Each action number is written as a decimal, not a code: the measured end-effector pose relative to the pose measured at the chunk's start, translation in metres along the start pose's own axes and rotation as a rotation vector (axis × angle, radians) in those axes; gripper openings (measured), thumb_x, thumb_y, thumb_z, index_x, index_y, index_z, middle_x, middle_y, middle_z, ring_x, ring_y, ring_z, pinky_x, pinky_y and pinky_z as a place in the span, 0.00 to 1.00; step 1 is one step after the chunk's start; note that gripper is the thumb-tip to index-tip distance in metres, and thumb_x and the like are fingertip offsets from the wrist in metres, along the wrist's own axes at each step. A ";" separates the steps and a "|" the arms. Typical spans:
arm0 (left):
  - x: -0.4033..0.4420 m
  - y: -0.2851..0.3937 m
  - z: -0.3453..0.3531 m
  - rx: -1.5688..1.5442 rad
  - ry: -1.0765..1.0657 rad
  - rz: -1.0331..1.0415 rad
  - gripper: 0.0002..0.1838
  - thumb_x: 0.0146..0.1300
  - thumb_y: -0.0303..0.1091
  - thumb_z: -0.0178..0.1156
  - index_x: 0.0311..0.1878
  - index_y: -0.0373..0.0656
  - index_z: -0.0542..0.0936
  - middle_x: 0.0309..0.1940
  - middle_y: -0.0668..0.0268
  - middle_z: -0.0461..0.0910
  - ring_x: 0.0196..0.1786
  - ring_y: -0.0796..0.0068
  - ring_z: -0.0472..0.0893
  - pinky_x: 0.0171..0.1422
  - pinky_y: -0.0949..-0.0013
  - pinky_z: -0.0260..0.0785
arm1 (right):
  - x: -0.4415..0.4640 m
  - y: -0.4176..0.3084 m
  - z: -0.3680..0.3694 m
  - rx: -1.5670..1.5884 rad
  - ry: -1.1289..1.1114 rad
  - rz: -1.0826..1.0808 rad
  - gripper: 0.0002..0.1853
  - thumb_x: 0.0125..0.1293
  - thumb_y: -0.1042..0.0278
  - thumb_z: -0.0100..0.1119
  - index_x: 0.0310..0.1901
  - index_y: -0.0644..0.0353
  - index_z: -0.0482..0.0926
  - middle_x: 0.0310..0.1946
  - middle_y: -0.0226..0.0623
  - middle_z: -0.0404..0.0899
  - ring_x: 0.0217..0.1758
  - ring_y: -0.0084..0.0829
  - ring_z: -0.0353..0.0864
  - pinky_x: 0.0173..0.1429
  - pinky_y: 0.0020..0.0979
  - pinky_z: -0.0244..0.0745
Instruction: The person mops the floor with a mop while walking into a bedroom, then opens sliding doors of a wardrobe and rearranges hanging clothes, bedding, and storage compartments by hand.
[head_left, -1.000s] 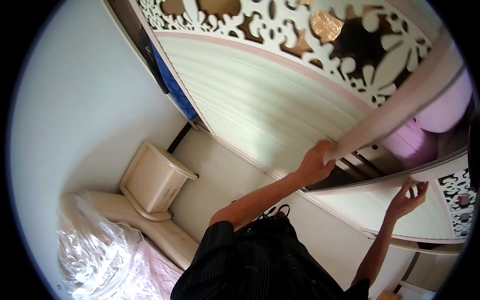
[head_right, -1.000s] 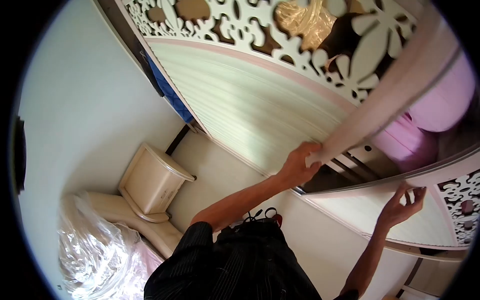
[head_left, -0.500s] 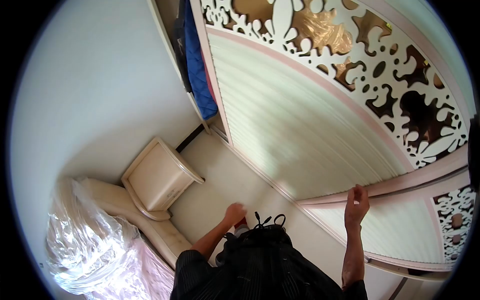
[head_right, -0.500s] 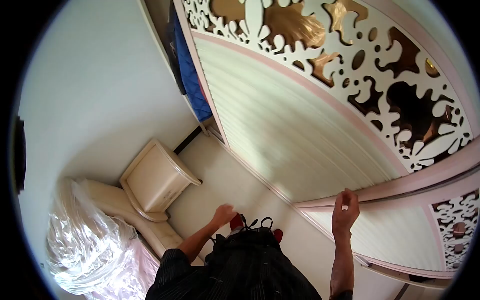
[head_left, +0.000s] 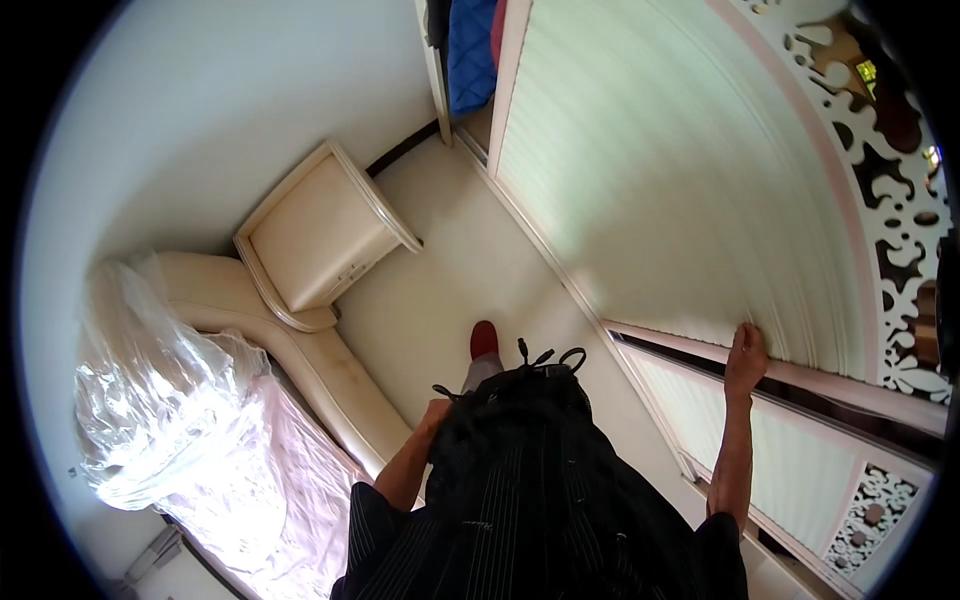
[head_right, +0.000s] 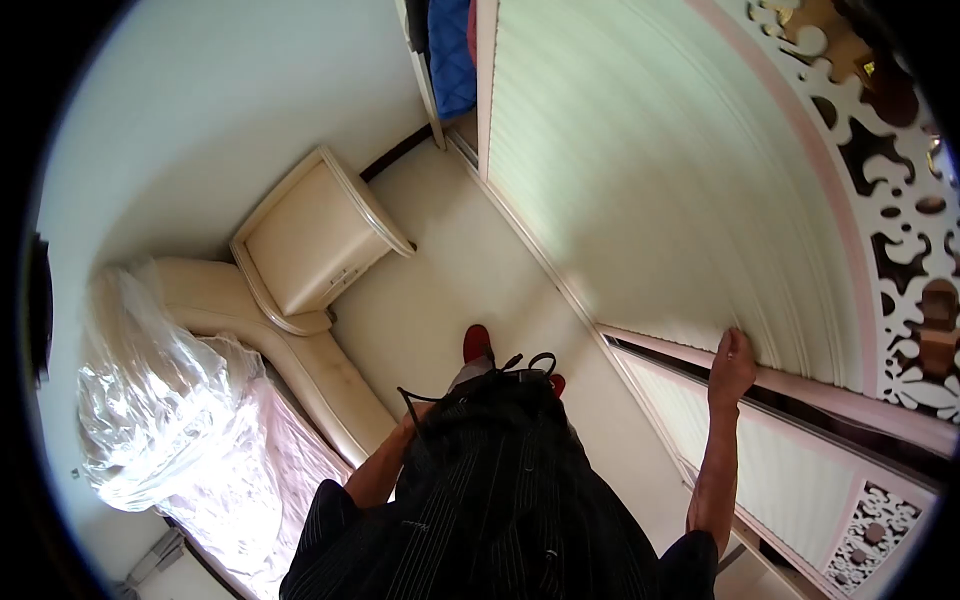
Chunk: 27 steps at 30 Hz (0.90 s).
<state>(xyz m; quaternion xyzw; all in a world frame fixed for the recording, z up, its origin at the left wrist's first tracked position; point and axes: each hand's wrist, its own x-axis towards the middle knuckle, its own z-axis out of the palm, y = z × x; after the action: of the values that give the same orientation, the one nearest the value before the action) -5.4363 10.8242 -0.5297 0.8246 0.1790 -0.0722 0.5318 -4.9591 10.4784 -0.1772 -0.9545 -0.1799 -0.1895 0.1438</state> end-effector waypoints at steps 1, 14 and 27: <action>-0.002 -0.005 0.004 -0.006 -0.015 -0.043 0.17 0.61 0.45 0.53 0.33 0.40 0.81 0.31 0.50 0.83 0.35 0.47 0.83 0.35 0.53 0.74 | 0.002 0.001 0.002 -0.033 -0.008 -0.002 0.08 0.68 0.67 0.59 0.44 0.61 0.82 0.36 0.42 0.84 0.36 0.37 0.85 0.44 0.35 0.79; -0.002 -0.010 -0.015 0.065 -0.178 -0.373 0.15 0.54 0.45 0.56 0.25 0.45 0.83 0.24 0.52 0.82 0.29 0.50 0.84 0.32 0.50 0.71 | 0.000 0.017 -0.001 -0.291 -0.152 -0.320 0.08 0.64 0.77 0.58 0.44 0.62 0.79 0.38 0.45 0.80 0.40 0.45 0.81 0.44 0.39 0.78; 0.013 0.001 -0.020 0.327 -0.160 -0.483 0.19 0.56 0.46 0.57 0.23 0.39 0.82 0.22 0.53 0.82 0.26 0.58 0.83 0.31 0.55 0.71 | -0.016 0.060 -0.008 -0.433 -0.320 -0.298 0.11 0.62 0.78 0.58 0.46 0.64 0.77 0.40 0.47 0.79 0.42 0.47 0.80 0.46 0.40 0.78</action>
<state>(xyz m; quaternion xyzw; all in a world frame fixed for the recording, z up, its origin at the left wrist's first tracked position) -5.4254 10.8451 -0.5244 0.8245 0.3135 -0.2894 0.3718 -4.9516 10.4170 -0.1891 -0.9438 -0.2937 -0.0897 -0.1225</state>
